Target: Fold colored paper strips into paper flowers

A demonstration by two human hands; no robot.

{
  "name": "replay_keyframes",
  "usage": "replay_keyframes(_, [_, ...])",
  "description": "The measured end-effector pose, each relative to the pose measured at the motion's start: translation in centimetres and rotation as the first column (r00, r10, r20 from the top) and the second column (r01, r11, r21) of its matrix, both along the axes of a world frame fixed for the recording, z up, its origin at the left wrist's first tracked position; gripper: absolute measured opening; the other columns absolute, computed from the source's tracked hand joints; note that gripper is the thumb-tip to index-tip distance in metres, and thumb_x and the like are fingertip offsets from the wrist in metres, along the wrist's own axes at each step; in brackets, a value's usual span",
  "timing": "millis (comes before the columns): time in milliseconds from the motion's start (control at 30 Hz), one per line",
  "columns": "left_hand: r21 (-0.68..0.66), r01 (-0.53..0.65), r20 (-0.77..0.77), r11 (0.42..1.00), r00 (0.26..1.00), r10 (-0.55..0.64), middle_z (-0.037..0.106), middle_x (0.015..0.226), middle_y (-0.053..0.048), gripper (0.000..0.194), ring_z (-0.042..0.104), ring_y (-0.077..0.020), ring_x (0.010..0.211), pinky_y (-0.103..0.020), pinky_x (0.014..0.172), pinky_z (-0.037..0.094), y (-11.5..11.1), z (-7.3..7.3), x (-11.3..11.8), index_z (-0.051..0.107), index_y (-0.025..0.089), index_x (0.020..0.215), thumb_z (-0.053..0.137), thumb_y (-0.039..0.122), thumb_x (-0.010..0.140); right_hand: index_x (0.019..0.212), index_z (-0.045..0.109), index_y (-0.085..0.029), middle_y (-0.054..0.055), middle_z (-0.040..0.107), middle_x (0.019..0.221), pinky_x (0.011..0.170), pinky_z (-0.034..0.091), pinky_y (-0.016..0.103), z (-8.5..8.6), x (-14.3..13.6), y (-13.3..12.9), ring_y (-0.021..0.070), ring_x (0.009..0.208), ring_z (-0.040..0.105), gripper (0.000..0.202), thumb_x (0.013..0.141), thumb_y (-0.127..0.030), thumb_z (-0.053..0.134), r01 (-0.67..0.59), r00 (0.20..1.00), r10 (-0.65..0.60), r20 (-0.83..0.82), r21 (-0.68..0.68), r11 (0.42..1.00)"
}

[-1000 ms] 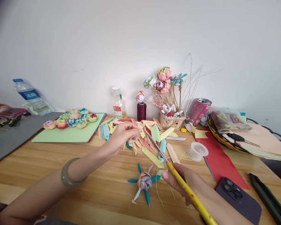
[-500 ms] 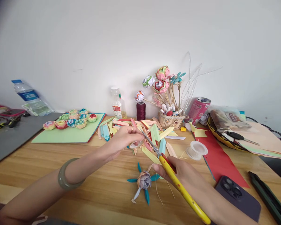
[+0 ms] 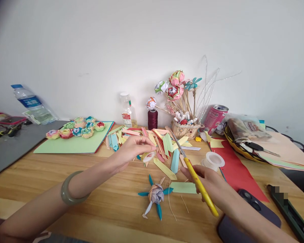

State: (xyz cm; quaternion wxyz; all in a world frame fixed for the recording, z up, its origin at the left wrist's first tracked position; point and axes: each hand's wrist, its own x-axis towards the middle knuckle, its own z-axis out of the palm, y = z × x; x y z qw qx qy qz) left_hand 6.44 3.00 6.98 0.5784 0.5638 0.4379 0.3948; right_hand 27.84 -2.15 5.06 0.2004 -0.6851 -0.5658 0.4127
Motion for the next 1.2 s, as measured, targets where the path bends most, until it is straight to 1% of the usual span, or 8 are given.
replay_keyframes(233, [0.068,0.001,-0.057,0.998,0.998,0.003,0.061,0.064,-0.001,0.011,0.052,-0.0101,0.062,-0.024,0.062,0.038,-0.1,-0.4,-0.4,0.065,0.014,0.064,0.066,0.025,0.063,0.087,0.063,-0.018,0.005,0.064,0.067,0.053,0.046,0.028,-2.5,1.7,0.5,0.0212,0.064,0.061,0.04,0.066,-0.051,0.053,-0.019,0.999,0.022,-0.031,0.105,0.994])
replay_keyframes(467, [0.278,0.01,-0.197,0.961,0.979,0.047,0.06,0.073,-0.002,0.007,0.054,-0.0112,0.068,-0.024,0.064,0.042,-0.3,-0.6,-0.4,0.066,0.015,0.065,0.064,0.022,0.064,0.086,0.063,-0.019,0.005,0.063,0.067,0.055,0.047,0.03,-3.6,2.1,0.9,0.0235,0.066,0.061,0.04,0.066,-0.052,0.054,0.067,0.998,-0.068,-0.003,0.195,0.978])
replay_keyframes(533, [0.32,0.011,-0.219,0.947,0.974,0.062,0.06,0.075,-0.003,0.007,0.054,-0.0119,0.07,-0.024,0.065,0.043,-0.5,-0.5,-0.3,0.067,0.015,0.065,0.064,0.021,0.065,0.088,0.061,-0.018,0.009,0.065,0.078,0.062,0.049,0.035,-3.3,2.3,0.9,0.0279,0.079,0.061,0.043,0.067,-0.054,0.053,0.08,0.994,-0.097,0.047,0.285,0.955])
replay_keyframes(633, [0.355,0.014,-0.222,0.935,0.972,0.07,0.061,0.076,-0.003,0.008,0.056,-0.0127,0.071,-0.025,0.066,0.044,-0.9,-0.2,0.0,0.067,0.015,0.066,0.062,0.021,0.067,0.107,0.054,-0.017,0.014,0.058,0.109,0.079,0.046,0.043,-2.4,1.5,0.0,0.0334,0.104,0.052,0.054,0.066,-0.053,0.055,0.078,0.976,-0.168,0.135,0.504,0.86])
replay_keyframes(733, [0.326,-0.018,-0.167,0.945,0.983,0.077,0.064,0.069,-0.003,0.01,0.056,-0.0129,0.067,-0.025,0.064,0.044,-1.3,0.2,0.6,0.067,0.015,0.067,0.06,0.021,0.069,0.111,0.048,-0.023,0.008,0.06,0.101,0.077,0.048,0.037,-1.4,-0.8,-1.7,0.0235,0.092,0.058,0.039,0.077,-0.044,0.051,-0.178,0.976,0.069,0.204,0.58,0.795])
replay_keyframes(833, [0.243,-0.094,-0.045,0.965,0.993,0.108,0.063,0.063,-0.002,0.013,0.055,-0.0117,0.06,-0.024,0.057,0.043,-1.8,0.2,1.5,0.066,0.014,0.067,0.062,0.026,0.068,0.117,0.041,-0.024,0.006,0.059,0.094,0.074,0.049,0.033,-0.7,-3.5,-2.7,0.0195,0.084,0.059,0.042,0.079,-0.04,0.053,-0.278,0.958,0.154,0.241,0.662,0.696])
replay_keyframes(900, [0.213,-0.129,0.023,0.968,0.992,0.127,0.062,0.061,-0.001,0.014,0.055,-0.0108,0.059,-0.023,0.056,0.043,-2.2,0.1,2.0,0.065,0.014,0.065,0.063,0.028,0.068,0.122,0.036,-0.022,0.007,0.057,0.095,0.075,0.048,0.034,-0.6,-4.8,-2.5,0.0201,0.085,0.058,0.051,0.078,-0.039,0.055,-0.246,0.967,0.121,0.222,0.715,0.654])
replay_keyframes(1200, [0.169,-0.238,0.234,0.956,0.952,0.195,0.06,0.066,0.0,0.009,0.053,-0.0092,0.063,-0.023,0.061,0.043,-2.8,-0.9,2.2,0.065,0.015,0.064,0.066,0.024,0.066,0.123,0.035,-0.029,0.002,0.053,0.091,0.078,0.046,0.032,-0.4,-5.6,-0.2,0.0164,0.085,0.053,0.045,0.082,-0.029,0.051,-0.174,0.971,0.239,0.014,0.726,0.665])
